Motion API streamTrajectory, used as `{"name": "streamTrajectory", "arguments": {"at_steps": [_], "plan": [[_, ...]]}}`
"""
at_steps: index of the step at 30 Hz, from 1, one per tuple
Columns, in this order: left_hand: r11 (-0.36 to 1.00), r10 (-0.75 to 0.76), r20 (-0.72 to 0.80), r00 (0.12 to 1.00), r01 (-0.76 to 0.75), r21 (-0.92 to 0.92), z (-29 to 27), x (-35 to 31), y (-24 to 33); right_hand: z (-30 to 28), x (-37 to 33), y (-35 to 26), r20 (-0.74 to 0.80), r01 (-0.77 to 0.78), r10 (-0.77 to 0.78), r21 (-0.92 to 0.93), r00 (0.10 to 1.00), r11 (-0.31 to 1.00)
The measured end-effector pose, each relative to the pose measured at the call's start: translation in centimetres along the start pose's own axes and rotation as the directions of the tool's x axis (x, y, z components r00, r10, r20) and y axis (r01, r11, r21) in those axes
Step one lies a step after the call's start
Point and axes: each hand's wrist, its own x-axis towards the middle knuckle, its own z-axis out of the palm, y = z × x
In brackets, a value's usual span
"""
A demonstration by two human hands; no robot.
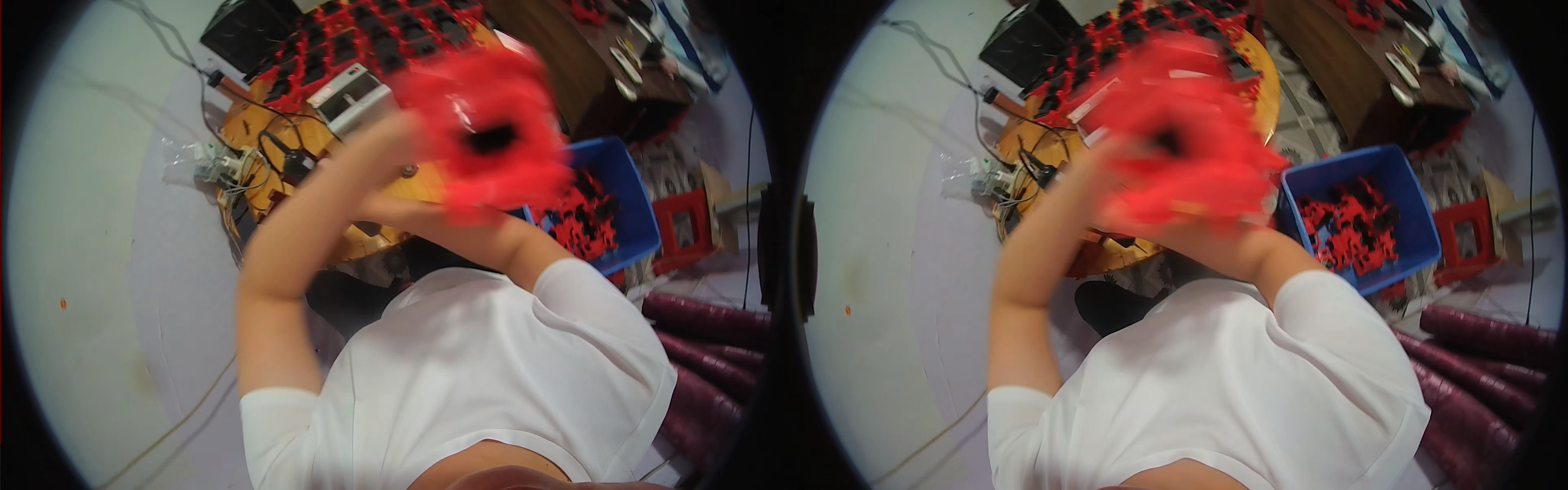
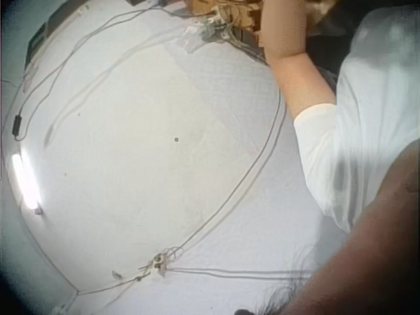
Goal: The person repeatedly picks up red and black plastic casings and uses a handheld black device to press or seal the edges of each unit. They place finished units on the table and continue the cycle with new casings from a nearby bin.
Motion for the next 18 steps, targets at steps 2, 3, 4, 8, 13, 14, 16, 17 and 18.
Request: {"name": "streamTrajectory", "arguments": {"at_steps": [2,3,4,8,13,14,16,17,18], "plan": [[0.998,-0.012,-0.009,1.0,0.012,-0.06,4.3,8.0,-2.7,0.9,0.9,0.7,-0.024,0.016,-0.016,-0.018,1.0,1.0],[0.996,-0.024,-0.013,1.0,0.022,-0.084,6.5,11.3,-3.2,0.9,1.3,1.5,-0.098,0.015,-0.018,-0.022,0.995,1.0],[0.992,-0.035,-0.058,0.998,0.027,-0.124,7.8,13.3,-4.0,0.5,1.3,1.5,-0.048,-0.07,0.072,0.046,0.996,0.997],[0.954,0.298,-0.377,0.877,-0.284,0.094,4.5,12.3,-6.7,0.2,0.6,-0.1,-0.025,-0.071,0.069,-0.096,0.997,0.993],[0.807,0.568,-0.724,0.391,-0.434,0.399,-8.6,-3.3,-6.7,-0.6,3.1,1.6,-0.047,-0.083,0.095,0.219,0.994,0.972],[0.699,0.68,-0.71,0.181,-0.451,0.555,-11.7,-7.0,-8.2,-0.8,3.9,0.5,-0.053,-0.064,0.079,0.23,0.995,0.971],[0.766,0.608,-0.783,-0.126,-0.165,0.621,-16.1,-14.3,-11.3,-1.6,5.7,-3.2,-0.012,-0.06,0.066,0.27,0.998,0.961],[0.795,0.563,-0.797,-0.22,-0.119,0.595,-18.5,-17.2,-14.5,-2.0,6.8,-5.5,-0.042,0.073,-0.063,0.301,0.997,0.951],[0.856,0.502,-0.841,-0.203,-0.025,0.517,-19.7,-19.6,-17.4,-2.9,8.0,-7.6,-0.008,0.071,-0.072,0.304,0.997,0.95]]}}
